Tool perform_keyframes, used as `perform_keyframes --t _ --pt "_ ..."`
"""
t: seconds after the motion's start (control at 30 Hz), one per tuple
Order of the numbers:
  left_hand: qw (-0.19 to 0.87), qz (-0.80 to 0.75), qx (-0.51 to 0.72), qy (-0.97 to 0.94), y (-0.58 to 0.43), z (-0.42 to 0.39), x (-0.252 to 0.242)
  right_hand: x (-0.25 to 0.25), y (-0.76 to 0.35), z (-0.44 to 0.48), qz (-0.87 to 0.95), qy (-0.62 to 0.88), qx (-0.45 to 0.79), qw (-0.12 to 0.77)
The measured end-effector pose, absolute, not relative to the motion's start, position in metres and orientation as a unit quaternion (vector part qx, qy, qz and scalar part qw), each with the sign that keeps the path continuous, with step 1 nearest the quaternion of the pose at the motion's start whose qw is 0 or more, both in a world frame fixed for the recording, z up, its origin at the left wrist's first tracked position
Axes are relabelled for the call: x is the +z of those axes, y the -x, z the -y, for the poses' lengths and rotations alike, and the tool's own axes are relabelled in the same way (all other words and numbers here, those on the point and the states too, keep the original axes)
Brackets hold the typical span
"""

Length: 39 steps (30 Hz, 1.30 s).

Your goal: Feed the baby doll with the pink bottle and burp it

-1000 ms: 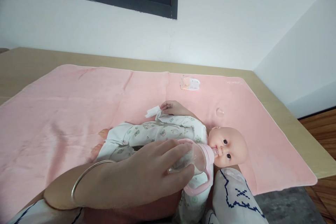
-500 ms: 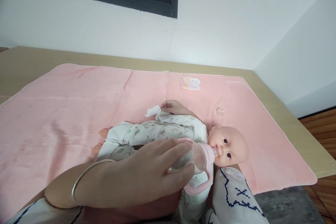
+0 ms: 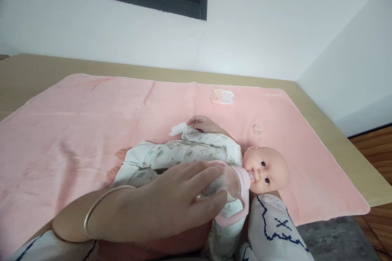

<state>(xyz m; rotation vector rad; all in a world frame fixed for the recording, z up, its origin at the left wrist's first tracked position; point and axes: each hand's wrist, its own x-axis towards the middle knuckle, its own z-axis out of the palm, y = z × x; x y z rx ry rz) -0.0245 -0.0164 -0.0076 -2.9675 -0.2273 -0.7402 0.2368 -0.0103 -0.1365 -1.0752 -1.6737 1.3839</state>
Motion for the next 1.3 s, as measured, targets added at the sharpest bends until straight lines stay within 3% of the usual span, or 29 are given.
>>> perform_keyframes --t 0.87,1.3 --pt "0.028 0.065 -0.242 0.968 0.026 0.016 -0.006 -0.175 -0.244 0.015 0.624 0.422 0.502 0.424" --pt "0.033 0.063 -0.249 0.966 0.026 0.017 -0.006 -0.165 -0.242 0.015 0.630 0.417 0.525 0.392"
